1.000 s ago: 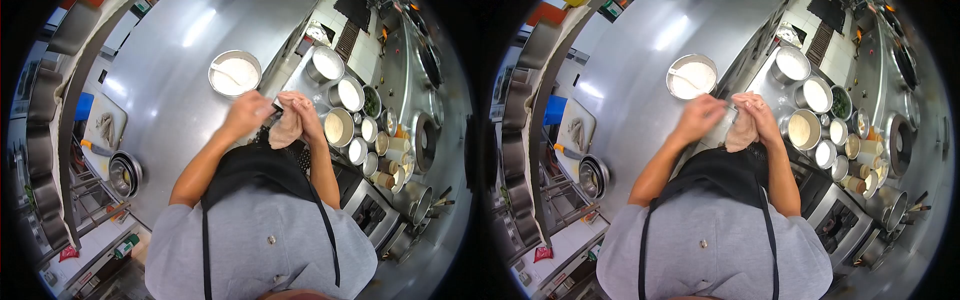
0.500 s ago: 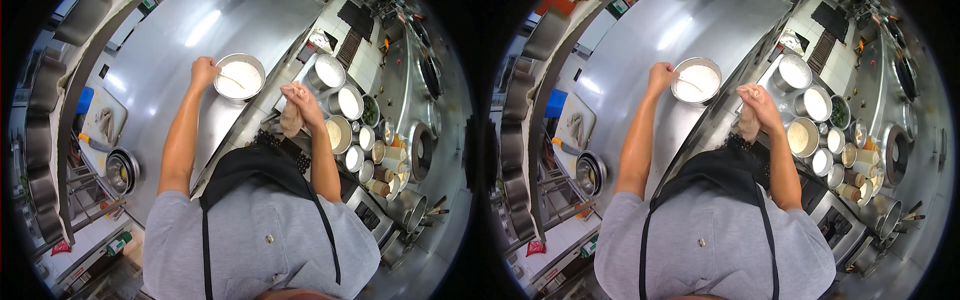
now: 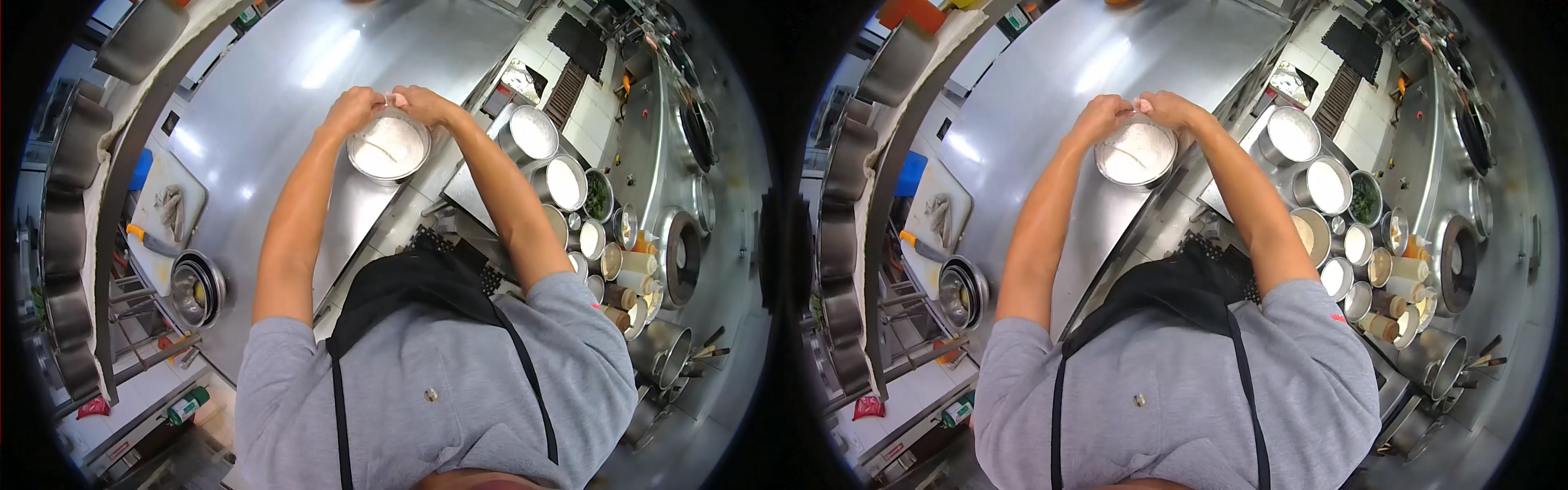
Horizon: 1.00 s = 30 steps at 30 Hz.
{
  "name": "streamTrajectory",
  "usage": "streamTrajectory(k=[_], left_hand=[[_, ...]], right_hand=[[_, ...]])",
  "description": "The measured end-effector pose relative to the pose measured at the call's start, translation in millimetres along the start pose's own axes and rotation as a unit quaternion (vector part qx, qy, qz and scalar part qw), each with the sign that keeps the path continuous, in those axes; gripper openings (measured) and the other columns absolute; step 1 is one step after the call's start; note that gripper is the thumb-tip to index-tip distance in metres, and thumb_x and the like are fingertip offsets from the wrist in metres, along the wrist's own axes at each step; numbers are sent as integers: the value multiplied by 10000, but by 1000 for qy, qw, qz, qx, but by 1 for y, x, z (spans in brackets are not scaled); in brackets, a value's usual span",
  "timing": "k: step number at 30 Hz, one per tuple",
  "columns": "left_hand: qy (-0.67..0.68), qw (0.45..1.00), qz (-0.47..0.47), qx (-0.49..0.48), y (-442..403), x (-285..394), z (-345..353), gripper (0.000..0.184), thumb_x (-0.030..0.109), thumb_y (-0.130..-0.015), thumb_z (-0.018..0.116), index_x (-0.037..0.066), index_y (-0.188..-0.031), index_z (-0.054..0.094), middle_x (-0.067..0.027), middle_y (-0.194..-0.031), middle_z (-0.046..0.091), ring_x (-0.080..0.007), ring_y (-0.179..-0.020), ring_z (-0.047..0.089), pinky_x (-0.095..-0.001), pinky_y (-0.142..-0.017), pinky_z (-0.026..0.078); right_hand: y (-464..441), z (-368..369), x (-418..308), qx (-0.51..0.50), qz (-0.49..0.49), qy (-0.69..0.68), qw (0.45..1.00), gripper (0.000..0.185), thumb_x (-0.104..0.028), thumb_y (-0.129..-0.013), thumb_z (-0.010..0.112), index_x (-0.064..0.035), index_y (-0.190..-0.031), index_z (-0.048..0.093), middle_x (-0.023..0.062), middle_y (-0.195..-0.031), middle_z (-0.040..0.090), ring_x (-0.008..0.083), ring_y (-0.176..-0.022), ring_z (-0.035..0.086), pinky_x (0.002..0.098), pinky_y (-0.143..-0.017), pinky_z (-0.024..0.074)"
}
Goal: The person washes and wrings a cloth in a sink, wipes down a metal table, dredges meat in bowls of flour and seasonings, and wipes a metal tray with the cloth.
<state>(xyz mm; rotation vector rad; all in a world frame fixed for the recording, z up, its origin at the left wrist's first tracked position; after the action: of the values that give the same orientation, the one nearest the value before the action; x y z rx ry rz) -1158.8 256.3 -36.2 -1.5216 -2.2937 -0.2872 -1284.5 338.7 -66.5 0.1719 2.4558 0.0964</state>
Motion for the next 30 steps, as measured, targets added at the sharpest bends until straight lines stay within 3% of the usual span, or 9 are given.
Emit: streamTrajectory(k=[5,8,12,14,18,19,22,25,30], left_hand=[[-47,998,-39,4,12,9,1,204,221,-903,609,48,-929,715,-193,-919,683,-389,-880,646,-466,-767,507],[-71,995,-67,20,22,2,8,216,232,-903,609,41,-918,707,-210,-895,679,-403,-876,645,-480,-769,508],[-63,978,-171,105,58,-32,3,254,268,-883,638,20,-883,695,-240,-861,670,-423,-873,639,-501,-783,499],[-46,973,-200,101,77,-45,-11,279,287,-884,639,14,-897,693,-242,-866,671,-424,-867,638,-500,-775,497],[-68,950,-119,282,117,9,-41,373,349,-873,679,-5,-982,648,-208,-897,634,-404,-818,621,-464,-719,496],[53,962,-93,252,120,35,-34,395,356,-856,698,0,-1019,643,-197,-903,620,-391,-832,609,-450,-737,493],[210,967,39,139,120,106,4,537,363,-768,761,87,-1199,599,-129,-1000,571,-334,-1018,540,-405,-856,454],[206,973,87,64,113,92,13,503,329,-773,752,98,-1196,607,-121,-975,581,-328,-980,560,-403,-833,462],[319,939,130,-11,111,72,7,294,220,-819,741,66,-1062,680,-89,-907,618,-252,-822,595,-353,-710,467]], right_hand=[[52,0,-10,63,53,75,994,365,-342,-960,396,-56,-1132,542,276,-1019,643,421,-1012,616,500,-857,474],[91,9,-13,87,202,54,974,393,-366,-957,411,-31,-1118,542,286,-1018,643,442,-983,618,511,-850,470],[133,44,8,93,157,-73,981,403,-370,-970,419,-14,-1088,568,232,-1017,667,368,-971,643,449,-866,479],[150,49,1,73,145,-333,929,406,-365,-995,404,-16,-1063,599,141,-998,672,235,-949,624,354,-890,471],[157,46,-21,124,147,-480,856,430,-366,-1020,368,-17,-1111,602,57,-1009,650,155,-935,579,293,-891,459],[155,45,-34,123,145,-481,856,430,-366,-1020,368,-17,-1111,602,57,-1009,650,155,-935,579,293,-891,459],[154,61,-80,98,167,-725,661,475,-413,-1037,358,-8,-1178,563,83,-1110,618,156,-980,580,297,-877,473],[155,70,-82,128,58,-623,770,438,-361,-1016,428,4,-1230,541,71,-1118,629,149,-1012,600,276,-896,485],[171,49,-85,152,69,-457,874,361,-264,-999,511,37,-1168,618,95,-1109,659,158,-1065,580,294,-938,451]])
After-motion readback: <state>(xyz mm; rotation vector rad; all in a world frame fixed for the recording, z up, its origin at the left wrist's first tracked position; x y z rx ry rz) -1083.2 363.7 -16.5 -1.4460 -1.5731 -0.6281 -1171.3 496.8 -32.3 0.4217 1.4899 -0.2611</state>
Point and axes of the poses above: each hand's wrist, its own y-axis away from the middle knuckle, its own z-axis out of the palm, x = y × z, the point moved 5 cm from there along -y, towards the middle knuckle
